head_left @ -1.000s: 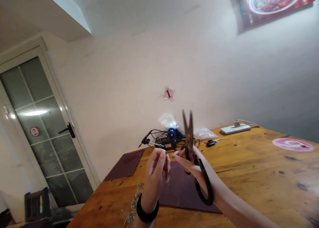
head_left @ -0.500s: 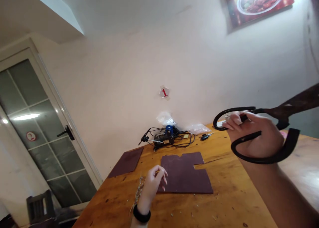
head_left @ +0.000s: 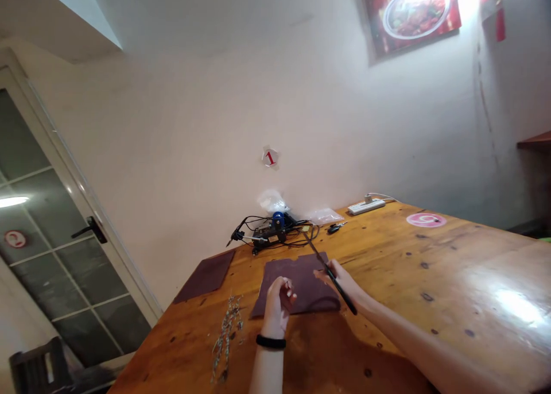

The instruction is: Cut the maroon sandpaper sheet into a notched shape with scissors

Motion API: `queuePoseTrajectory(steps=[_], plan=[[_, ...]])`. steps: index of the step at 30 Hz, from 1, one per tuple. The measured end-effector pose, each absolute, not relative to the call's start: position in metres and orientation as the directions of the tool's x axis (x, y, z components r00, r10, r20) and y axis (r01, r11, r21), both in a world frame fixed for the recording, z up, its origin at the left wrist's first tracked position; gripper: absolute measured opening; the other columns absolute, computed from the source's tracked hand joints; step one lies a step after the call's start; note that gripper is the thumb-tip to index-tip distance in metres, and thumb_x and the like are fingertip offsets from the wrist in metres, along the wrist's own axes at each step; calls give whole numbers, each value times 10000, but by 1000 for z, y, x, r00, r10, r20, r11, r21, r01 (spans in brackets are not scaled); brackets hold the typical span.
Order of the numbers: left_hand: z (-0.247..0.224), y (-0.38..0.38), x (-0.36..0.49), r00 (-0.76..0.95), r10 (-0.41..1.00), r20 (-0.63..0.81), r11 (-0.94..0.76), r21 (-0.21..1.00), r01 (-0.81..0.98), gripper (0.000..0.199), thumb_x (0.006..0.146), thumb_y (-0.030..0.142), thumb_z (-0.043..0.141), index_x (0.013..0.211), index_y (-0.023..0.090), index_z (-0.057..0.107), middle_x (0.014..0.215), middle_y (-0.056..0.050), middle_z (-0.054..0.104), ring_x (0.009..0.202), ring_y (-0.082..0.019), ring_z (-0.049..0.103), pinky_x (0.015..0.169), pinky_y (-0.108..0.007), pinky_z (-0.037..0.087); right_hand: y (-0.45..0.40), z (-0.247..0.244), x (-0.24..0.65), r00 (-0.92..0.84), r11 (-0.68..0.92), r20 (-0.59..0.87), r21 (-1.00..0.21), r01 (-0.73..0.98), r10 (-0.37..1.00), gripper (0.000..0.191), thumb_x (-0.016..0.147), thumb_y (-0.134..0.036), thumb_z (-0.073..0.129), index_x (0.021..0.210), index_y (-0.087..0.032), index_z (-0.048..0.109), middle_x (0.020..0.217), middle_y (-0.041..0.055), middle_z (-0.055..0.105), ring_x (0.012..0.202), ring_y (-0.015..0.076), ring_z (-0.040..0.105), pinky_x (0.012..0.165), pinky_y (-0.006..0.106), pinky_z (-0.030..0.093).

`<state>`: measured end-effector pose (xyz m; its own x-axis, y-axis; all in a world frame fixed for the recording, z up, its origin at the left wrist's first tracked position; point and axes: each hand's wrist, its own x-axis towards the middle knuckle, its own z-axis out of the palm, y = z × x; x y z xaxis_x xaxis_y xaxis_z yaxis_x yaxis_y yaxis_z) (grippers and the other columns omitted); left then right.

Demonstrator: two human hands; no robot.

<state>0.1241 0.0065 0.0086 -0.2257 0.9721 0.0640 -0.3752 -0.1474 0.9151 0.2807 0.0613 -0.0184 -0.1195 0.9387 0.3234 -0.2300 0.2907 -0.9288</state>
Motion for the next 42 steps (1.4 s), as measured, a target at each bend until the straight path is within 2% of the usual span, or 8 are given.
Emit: queuePoseTrajectory(steps=[5,8,14,17,20,25,31,42], plan=[[3,-1,134,-227,969,96,-174,917,-358,341,550,417,778,562,166,547,595,31,521,542,-84,479,556,-219,416,54,-28,278,-248,301,344,-933,-196,905,369,611,-438,748,676,-217,461,636,-46,542,630,169,512,636,310,410],[6,-4,139,-208,968,137,-196,934,-297,325,566,414,791,535,151,603,569,9,547,547,-97,483,578,-234,406,48,-26,276,-291,330,388,-916,-227,875,355,665,-461,732,764,-211,501,773,11,625,740,211,579,731,353,452],[8,-6,141,-212,957,196,-231,960,-160,291,622,421,783,606,137,723,615,-58,657,607,-146,540,644,-267,415,40,-25,277,-299,366,456,-877,-310,838,416,734,-555,690,896,-213,516,960,72,629,917,259,603,850,405,473],[10,-10,139,-200,950,239,-259,963,-79,365,740,499,666,636,158,746,686,-80,703,693,-191,593,715,-300,442,38,-23,279,-293,402,482,-867,-295,826,375,768,-523,673,912,-209,528,953,72,630,914,255,601,848,397,471],[14,-15,137,-182,932,314,-296,948,117,486,839,558,504,661,182,755,744,-90,730,769,-238,628,777,-347,450,37,-18,281,-305,442,506,-859,-259,806,326,788,-488,648,898,-208,524,945,74,645,920,254,603,841,387,470],[17,-22,138,-136,893,429,-340,842,420,500,883,546,440,694,211,760,716,-77,721,723,-238,629,737,-338,445,35,-13,282,-321,450,499,-866,-217,805,269,774,-431,643,813,-224,477,829,28,636,809,222,618,763,359,484],[12,-23,140,-87,836,542,-429,744,512,448,897,486,461,694,220,758,707,-94,718,696,-242,640,692,-330,444,38,-15,283,-394,426,470,-883,-199,790,297,748,-404,660,786,-232,421,792,10,633,768,212,628,724,347,485],[12,-25,143,-14,816,578,-468,675,570,355,902,379,489,720,222,750,689,-80,700,690,-234,619,681,-325,441,45,-21,286,-435,488,476,-868,-91,764,246,769,-373,600,798,-235,399,782,25,642,719,208,597,664,331,459]])
